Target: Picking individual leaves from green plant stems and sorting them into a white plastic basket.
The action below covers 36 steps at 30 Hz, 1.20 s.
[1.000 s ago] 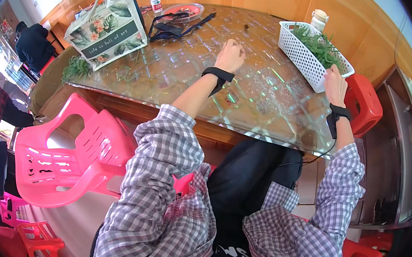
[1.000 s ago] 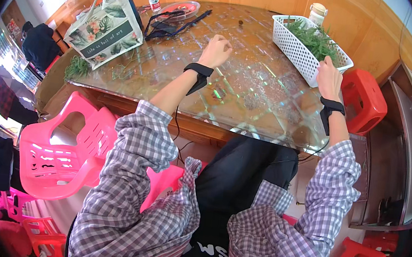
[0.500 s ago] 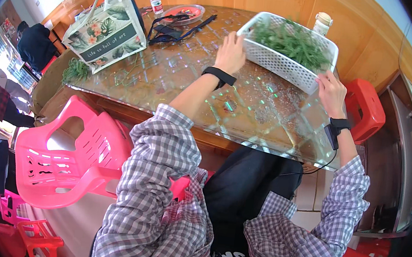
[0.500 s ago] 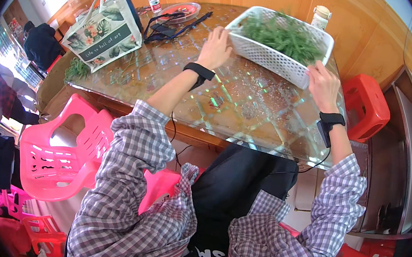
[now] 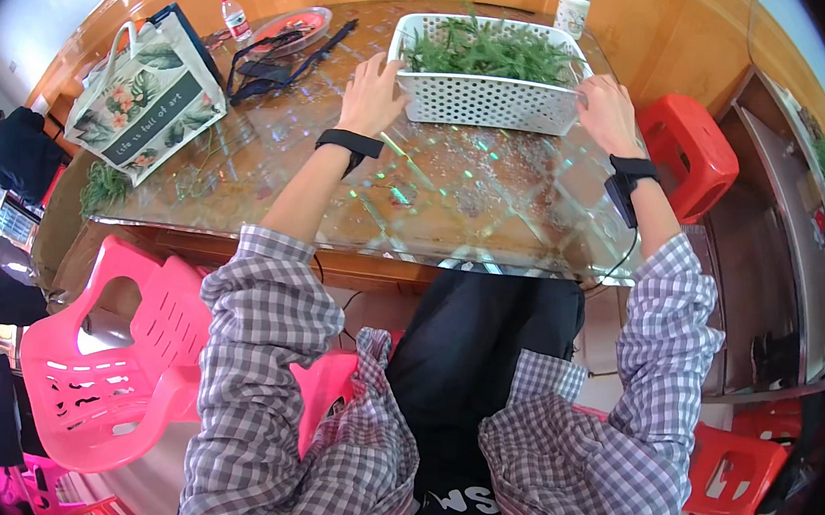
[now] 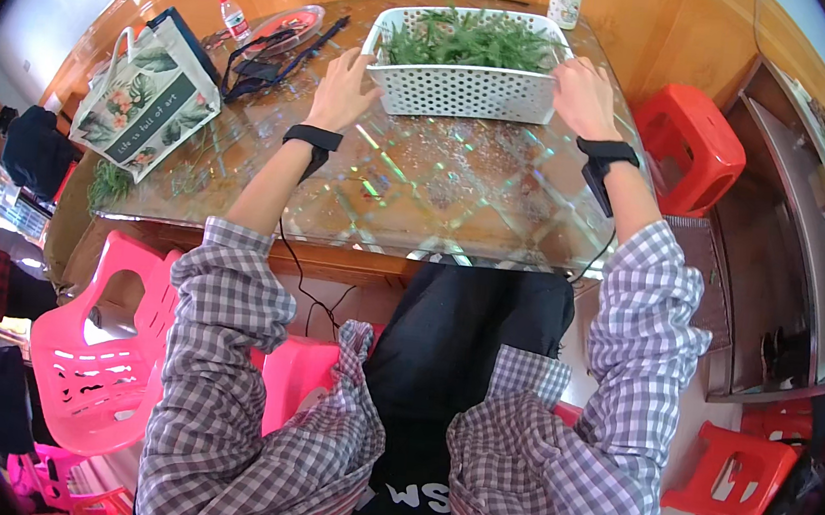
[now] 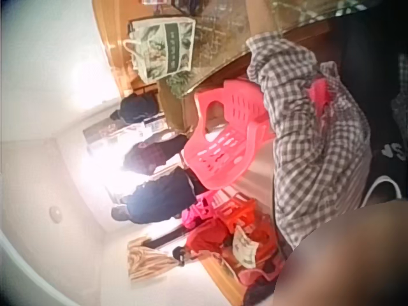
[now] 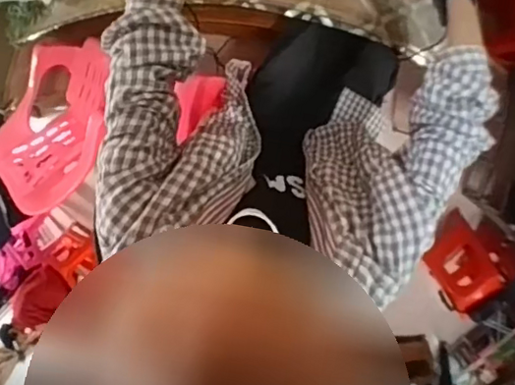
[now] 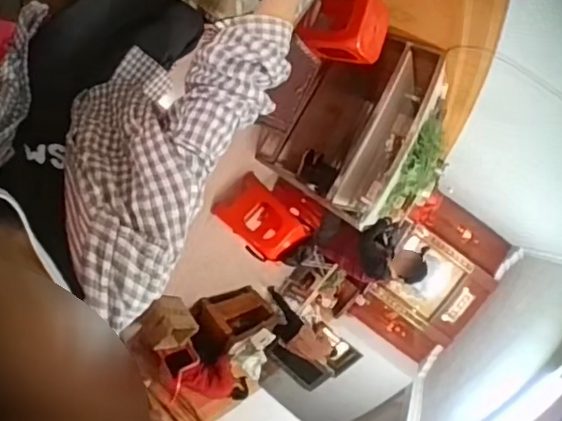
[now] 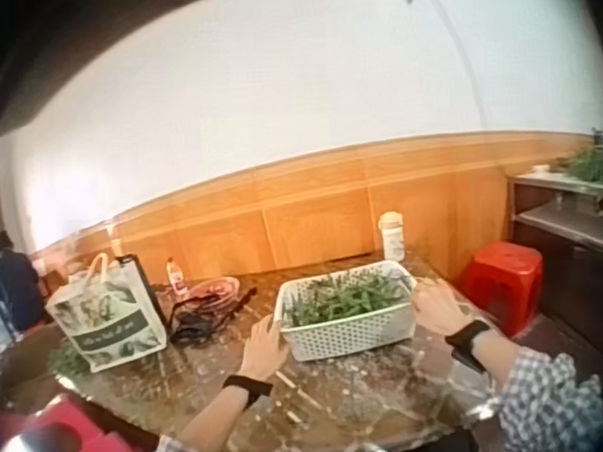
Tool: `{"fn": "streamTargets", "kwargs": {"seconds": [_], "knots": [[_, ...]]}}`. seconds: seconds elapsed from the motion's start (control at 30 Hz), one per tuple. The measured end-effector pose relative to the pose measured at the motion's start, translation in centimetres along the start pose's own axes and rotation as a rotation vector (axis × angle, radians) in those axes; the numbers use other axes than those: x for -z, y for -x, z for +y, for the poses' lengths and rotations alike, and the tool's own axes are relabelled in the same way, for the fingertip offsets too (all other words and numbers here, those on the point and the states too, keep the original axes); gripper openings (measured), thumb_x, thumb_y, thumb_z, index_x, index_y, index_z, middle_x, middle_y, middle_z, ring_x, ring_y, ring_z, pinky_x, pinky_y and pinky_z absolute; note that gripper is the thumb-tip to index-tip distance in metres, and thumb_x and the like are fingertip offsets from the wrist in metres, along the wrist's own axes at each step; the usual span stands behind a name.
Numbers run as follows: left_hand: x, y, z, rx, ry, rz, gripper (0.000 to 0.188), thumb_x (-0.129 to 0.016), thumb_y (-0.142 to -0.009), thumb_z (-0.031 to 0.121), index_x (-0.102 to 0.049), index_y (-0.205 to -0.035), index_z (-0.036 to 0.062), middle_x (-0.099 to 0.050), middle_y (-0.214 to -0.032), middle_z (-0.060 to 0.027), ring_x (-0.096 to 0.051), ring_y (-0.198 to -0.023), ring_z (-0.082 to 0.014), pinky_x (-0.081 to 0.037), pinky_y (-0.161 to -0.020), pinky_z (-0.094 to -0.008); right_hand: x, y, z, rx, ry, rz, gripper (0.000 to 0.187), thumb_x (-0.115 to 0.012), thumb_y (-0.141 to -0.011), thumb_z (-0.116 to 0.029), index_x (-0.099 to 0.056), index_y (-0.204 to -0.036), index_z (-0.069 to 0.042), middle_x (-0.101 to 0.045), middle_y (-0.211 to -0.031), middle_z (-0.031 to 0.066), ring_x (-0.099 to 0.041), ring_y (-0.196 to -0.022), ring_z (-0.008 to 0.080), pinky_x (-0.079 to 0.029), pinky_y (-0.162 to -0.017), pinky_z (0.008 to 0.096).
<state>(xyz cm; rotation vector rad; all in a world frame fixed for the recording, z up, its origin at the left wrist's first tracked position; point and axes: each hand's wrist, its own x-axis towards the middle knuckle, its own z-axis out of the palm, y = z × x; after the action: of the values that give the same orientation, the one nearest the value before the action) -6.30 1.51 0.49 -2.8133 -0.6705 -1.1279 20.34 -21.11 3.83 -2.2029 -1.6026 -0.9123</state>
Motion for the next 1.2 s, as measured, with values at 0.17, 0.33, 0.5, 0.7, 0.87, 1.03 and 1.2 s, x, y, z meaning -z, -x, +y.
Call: {"fn": "streamTargets", "kwargs": {"seconds": [0.17,0.33,0.5,0.7,0.87,1.03,1.2], "knots": [[0.5,-0.8,0.3,0.166,0.143,-0.132,0.037,-0.066,-0.072,0.021,-0.050,-0.101,0.0047,-0.058,-0.093,-0.0165,-0.056,-0.091,-0.0328,-0.045,-0.076,-0.0409,0.2,-0.5,-0.6,0.037,0.030,-0.077,0.010,-0.059,-0.072,-0.012,-0.064,-0.079,-0.006,-0.060,-0.088,0.0050,-0.053,-0.095,0.0208,-0.041,-0.080,0.0342],[1.0,-1.2,1.7,0.124,0.131,0.012,0.030,-0.064,-0.074,0.018,-0.050,-0.095,0.0021,-0.061,-0.079,-0.0155,-0.060,-0.077,-0.0320,-0.046,-0.067,-0.0403,0.4,0.1,1.1,0.134,0.002,0.114,0.009,-0.060,-0.073,-0.014,-0.063,-0.076,-0.006,-0.060,-0.087,0.0048,-0.056,-0.087,0.0232,-0.044,-0.074,0.0360],[1.2,-2.3,2.3,0.002,0.224,0.082,0.025,-0.061,-0.076,0.011,-0.049,-0.096,0.0010,-0.062,-0.079,-0.0162,-0.061,-0.075,-0.0312,-0.046,-0.064,-0.0388,1.1,-0.1,2.2,0.072,-0.111,-0.176,0.011,-0.060,-0.074,-0.018,-0.062,-0.075,-0.007,-0.060,-0.085,0.0054,-0.058,-0.077,0.0269,-0.045,-0.065,0.0395],[0.4,-3.4,2.6,0.036,0.307,0.178,0.022,-0.058,-0.076,0.006,-0.049,-0.096,0.0002,-0.063,-0.078,-0.0162,-0.062,-0.073,-0.0306,-0.047,-0.063,-0.0365,3.1,-1.3,3.3,0.146,-0.087,0.015,0.012,-0.060,-0.074,-0.018,-0.060,-0.071,-0.006,-0.060,-0.078,0.0090,-0.058,-0.071,0.0303,-0.045,-0.059,0.0420],[0.0,-3.4,2.7,0.050,0.307,0.200,0.023,-0.056,-0.076,0.004,-0.049,-0.098,0.0007,-0.064,-0.078,-0.0158,-0.063,-0.072,-0.0295,-0.048,-0.062,-0.0350,4.4,-1.6,3.1,0.116,-0.113,0.062,0.014,-0.062,-0.072,-0.018,-0.059,-0.071,-0.005,-0.059,-0.075,0.0117,-0.058,-0.072,0.0318,-0.045,-0.060,0.0418],[0.5,-4.5,2.6,0.072,0.266,0.075,0.026,-0.055,-0.076,0.003,-0.049,-0.101,0.0015,-0.065,-0.077,-0.0159,-0.064,-0.071,-0.0287,-0.049,-0.063,-0.0336,3.8,-2.2,4.1,0.120,-0.205,-0.052,0.016,-0.063,-0.071,-0.018,-0.057,-0.069,-0.003,-0.059,-0.072,0.0134,-0.057,-0.072,0.0330,-0.045,-0.062,0.0420],[0.0,-3.7,2.3,0.115,0.262,0.157,0.025,-0.055,-0.076,0.005,-0.050,-0.100,0.0015,-0.064,-0.075,-0.0159,-0.064,-0.069,-0.0286,-0.049,-0.062,-0.0329,4.1,-2.4,3.4,0.045,-0.247,-0.067,0.016,-0.064,-0.069,-0.016,-0.060,-0.073,-0.001,-0.059,-0.072,0.0169,-0.057,-0.072,0.0345,-0.045,-0.065,0.0408]]}}
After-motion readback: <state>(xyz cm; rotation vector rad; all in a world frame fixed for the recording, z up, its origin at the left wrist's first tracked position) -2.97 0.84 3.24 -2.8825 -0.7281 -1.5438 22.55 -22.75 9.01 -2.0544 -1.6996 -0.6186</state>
